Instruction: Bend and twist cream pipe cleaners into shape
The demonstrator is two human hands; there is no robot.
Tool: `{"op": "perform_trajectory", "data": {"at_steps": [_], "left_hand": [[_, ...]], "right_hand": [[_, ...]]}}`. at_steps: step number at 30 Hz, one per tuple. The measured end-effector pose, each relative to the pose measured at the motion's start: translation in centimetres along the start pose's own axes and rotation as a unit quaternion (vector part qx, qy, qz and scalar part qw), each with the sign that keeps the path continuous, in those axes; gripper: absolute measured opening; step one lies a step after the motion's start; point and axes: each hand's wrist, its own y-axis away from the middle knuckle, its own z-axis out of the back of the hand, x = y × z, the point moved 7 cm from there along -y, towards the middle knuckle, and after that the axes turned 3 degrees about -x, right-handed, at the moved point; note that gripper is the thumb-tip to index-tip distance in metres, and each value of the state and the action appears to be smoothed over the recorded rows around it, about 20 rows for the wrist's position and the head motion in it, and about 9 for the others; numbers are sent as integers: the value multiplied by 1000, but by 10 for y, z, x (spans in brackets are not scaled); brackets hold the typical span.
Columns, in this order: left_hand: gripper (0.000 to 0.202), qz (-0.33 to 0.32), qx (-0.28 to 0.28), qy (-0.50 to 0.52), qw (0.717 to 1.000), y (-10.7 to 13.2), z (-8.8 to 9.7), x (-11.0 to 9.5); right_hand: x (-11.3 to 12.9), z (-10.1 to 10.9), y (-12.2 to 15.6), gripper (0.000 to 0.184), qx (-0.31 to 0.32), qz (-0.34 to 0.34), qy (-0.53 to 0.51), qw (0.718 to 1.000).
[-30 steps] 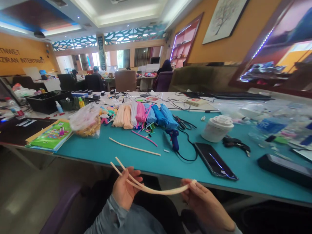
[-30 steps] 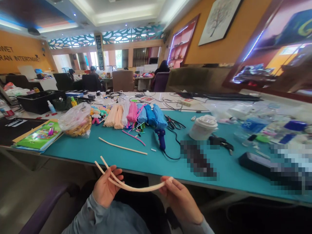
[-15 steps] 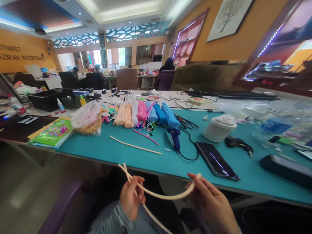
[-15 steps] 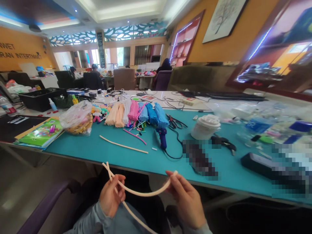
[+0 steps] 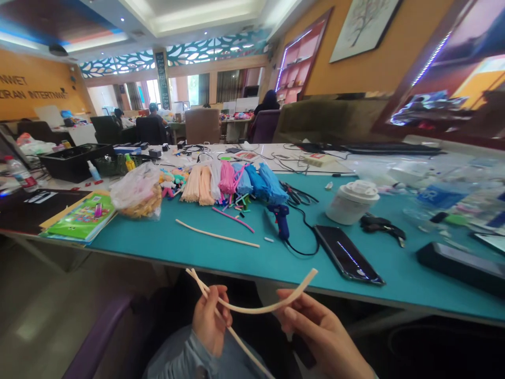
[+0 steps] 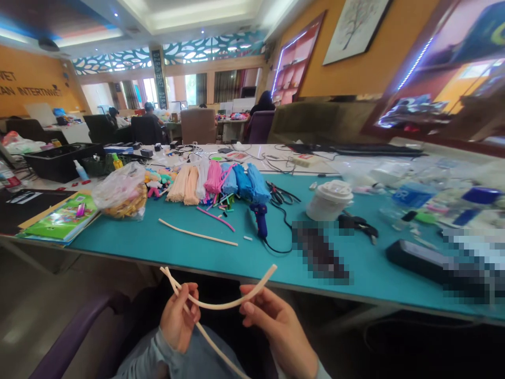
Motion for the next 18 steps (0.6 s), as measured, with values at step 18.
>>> {"op": "perform_trajectory", "data": {"at_steps": [18], "left_hand": [[49, 6, 35, -59, 998, 7, -2, 4]], "right_hand": [[-50, -44, -5, 57, 76, -10, -57, 995]]}}
